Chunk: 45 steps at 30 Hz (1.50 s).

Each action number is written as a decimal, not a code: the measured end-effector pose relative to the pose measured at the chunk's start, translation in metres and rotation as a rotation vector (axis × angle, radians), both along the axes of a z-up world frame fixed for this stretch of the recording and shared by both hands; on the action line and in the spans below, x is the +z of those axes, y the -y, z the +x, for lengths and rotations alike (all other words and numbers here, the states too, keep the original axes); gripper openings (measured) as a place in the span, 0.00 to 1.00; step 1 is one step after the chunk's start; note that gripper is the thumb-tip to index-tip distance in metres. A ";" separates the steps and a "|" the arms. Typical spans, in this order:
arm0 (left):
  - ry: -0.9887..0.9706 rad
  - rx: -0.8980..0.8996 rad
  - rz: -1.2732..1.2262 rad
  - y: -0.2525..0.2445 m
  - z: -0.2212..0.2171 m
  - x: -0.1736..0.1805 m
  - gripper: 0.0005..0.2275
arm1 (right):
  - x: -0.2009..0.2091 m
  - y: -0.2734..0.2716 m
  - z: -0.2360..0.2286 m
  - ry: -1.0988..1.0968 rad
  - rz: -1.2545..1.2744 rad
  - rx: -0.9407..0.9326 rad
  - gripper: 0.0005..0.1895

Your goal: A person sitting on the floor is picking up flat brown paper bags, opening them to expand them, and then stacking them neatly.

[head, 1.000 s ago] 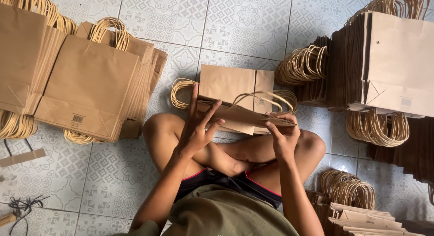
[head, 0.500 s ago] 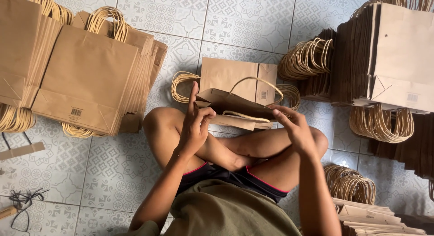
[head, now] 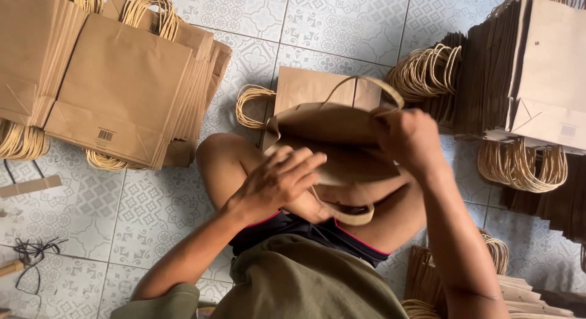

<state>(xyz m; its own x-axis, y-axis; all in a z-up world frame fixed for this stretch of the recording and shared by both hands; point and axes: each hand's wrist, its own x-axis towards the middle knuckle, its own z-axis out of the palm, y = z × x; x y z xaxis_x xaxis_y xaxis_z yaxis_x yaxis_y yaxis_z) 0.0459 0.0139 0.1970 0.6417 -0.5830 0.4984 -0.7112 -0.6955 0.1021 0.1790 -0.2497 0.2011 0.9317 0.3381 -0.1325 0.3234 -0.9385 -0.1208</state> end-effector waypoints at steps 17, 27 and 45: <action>-0.245 -0.027 0.271 0.017 -0.031 0.017 0.20 | 0.014 0.037 0.003 0.436 0.194 0.162 0.06; -0.490 -0.107 0.179 0.013 -0.027 0.099 0.05 | 0.100 0.005 -0.045 0.590 0.290 0.147 0.11; 0.008 0.129 -0.042 0.001 -0.016 -0.028 0.17 | 0.004 0.045 -0.045 0.107 1.236 -0.089 0.30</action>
<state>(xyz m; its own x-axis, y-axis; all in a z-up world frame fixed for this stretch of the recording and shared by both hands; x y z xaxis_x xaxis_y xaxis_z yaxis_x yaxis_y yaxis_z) 0.0295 0.0126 0.1694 0.7059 -0.4745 0.5259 -0.6171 -0.7765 0.1278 0.1341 -0.2947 0.2048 0.9443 0.1169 0.3076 0.3272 -0.2341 -0.9155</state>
